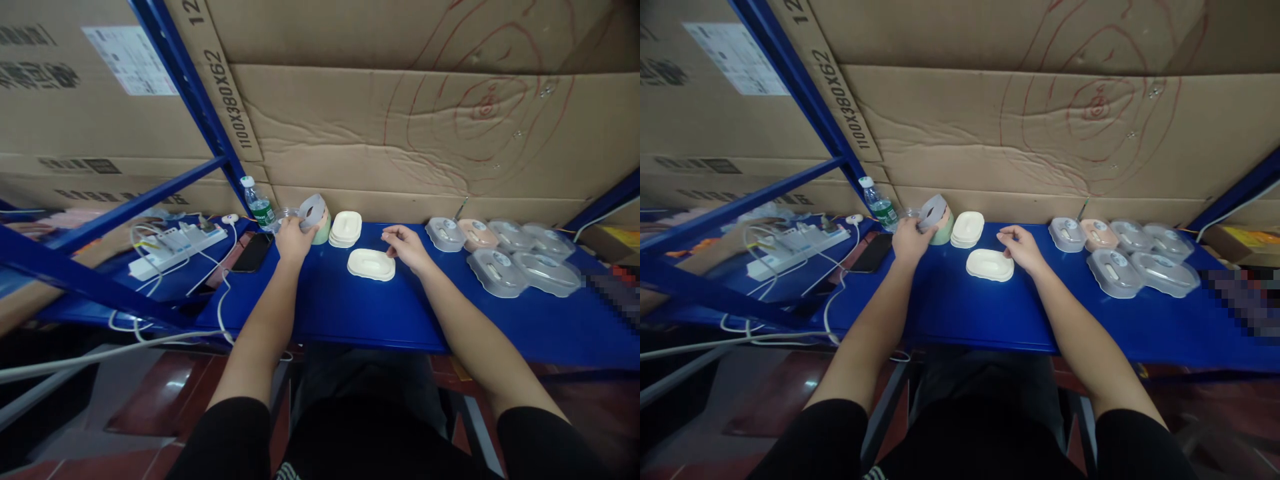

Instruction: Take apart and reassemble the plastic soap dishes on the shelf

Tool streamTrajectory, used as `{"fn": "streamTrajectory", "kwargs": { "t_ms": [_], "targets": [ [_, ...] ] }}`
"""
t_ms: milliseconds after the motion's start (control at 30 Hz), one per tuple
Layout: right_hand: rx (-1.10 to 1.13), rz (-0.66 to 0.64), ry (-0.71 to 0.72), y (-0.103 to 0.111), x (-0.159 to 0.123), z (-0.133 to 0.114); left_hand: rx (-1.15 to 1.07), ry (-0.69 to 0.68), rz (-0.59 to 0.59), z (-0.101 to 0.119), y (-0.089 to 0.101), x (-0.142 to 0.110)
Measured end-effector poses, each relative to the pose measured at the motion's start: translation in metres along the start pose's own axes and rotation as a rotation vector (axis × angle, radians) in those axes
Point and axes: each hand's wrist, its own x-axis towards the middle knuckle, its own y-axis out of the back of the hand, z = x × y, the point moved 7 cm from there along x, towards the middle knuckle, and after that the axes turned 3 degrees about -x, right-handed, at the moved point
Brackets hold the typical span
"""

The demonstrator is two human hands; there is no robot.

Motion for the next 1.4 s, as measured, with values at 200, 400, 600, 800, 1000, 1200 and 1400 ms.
{"fn": "streamTrajectory", "kwargs": {
  "t_ms": [200,400,600,800,1000,1200,1400],
  "targets": [
    [-0.03,-0.009,0.024,-0.001,0.0,0.0,-0.026,0.001,0.014,0.003,0.004,-0.001],
    [-0.146,-0.027,0.087,-0.002,0.001,0.004,-0.044,-0.08,0.051,0.009,0.01,-0.003],
    [-0.496,-0.074,0.219,-0.008,-0.002,0.002,-0.061,-0.076,0.035,0.01,0.009,-0.003],
    [-0.828,-0.346,0.341,-0.019,-0.011,0.003,-0.078,-0.058,0.116,0.016,0.018,-0.006],
    [-0.995,-0.475,0.324,-0.022,-0.014,0.018,-0.215,-0.36,0.097,0.053,0.012,-0.022],
    [-0.781,-0.406,0.327,-0.012,-0.009,0.007,-0.299,-0.675,-0.333,0.094,-0.025,-0.063],
    [-0.497,-0.175,0.301,0.014,-0.004,-0.013,-0.341,-0.67,-0.441,0.104,-0.033,-0.076]
  ]
}}
